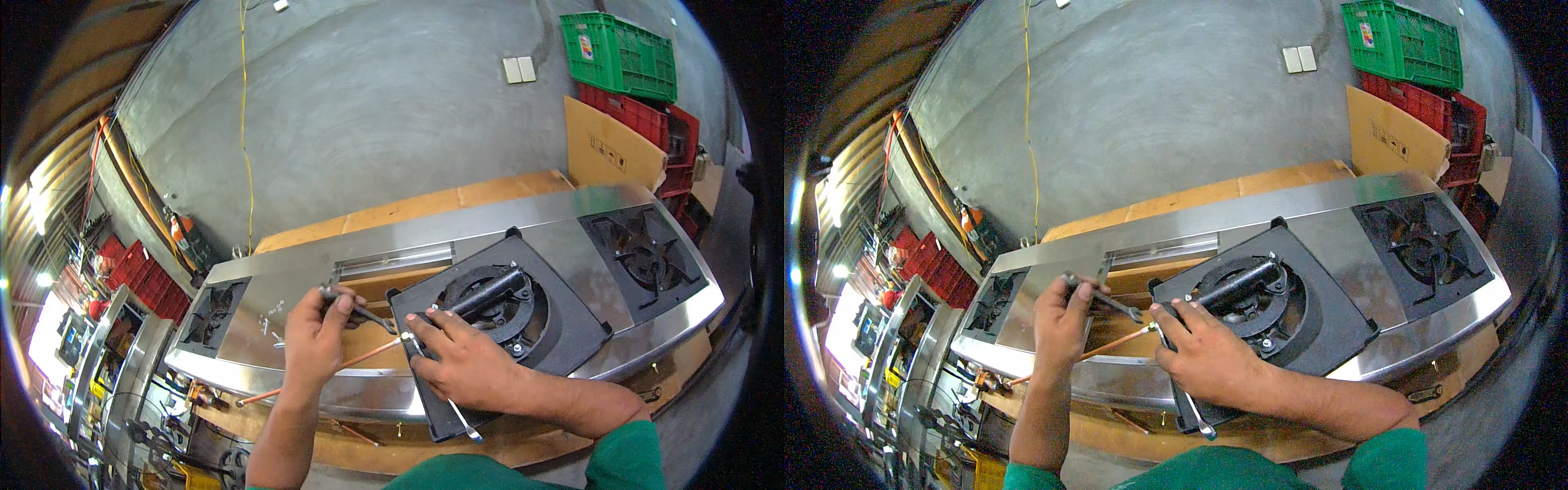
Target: The person assembles a gas stove burner by connecting a copper pipe to the burner valve and tightening it with a wrench. They then place the burner grate over the burner and secure it with screws using a screwdriver.
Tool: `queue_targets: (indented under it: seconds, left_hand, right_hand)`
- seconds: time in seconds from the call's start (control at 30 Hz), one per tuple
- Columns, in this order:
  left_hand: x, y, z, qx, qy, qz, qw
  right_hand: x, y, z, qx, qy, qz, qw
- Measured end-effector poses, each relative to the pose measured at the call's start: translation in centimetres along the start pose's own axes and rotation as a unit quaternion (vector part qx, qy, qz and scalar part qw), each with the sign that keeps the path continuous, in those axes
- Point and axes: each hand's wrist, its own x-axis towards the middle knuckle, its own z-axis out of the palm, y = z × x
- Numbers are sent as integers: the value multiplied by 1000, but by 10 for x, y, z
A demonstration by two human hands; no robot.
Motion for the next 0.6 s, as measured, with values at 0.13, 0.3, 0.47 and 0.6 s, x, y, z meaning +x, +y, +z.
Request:
queue_targets:
  seconds: [0.13,0.3,0.47,0.6]
  left_hand:
    - [16,-5,4,-81,-55,-161,982]
    - [37,-19,4,-101,-97,-250,958]
    - [41,-19,5,-74,-122,-272,952]
    - [46,-28,7,-60,-153,-336,927]
  right_hand:
    - [0,-1,1,-7,7,-3,1000]
    - [1,-1,1,-9,1,-8,1000]
    - [0,-1,-1,-7,-1,-5,1000]
    - [3,-2,-4,16,2,-10,1000]
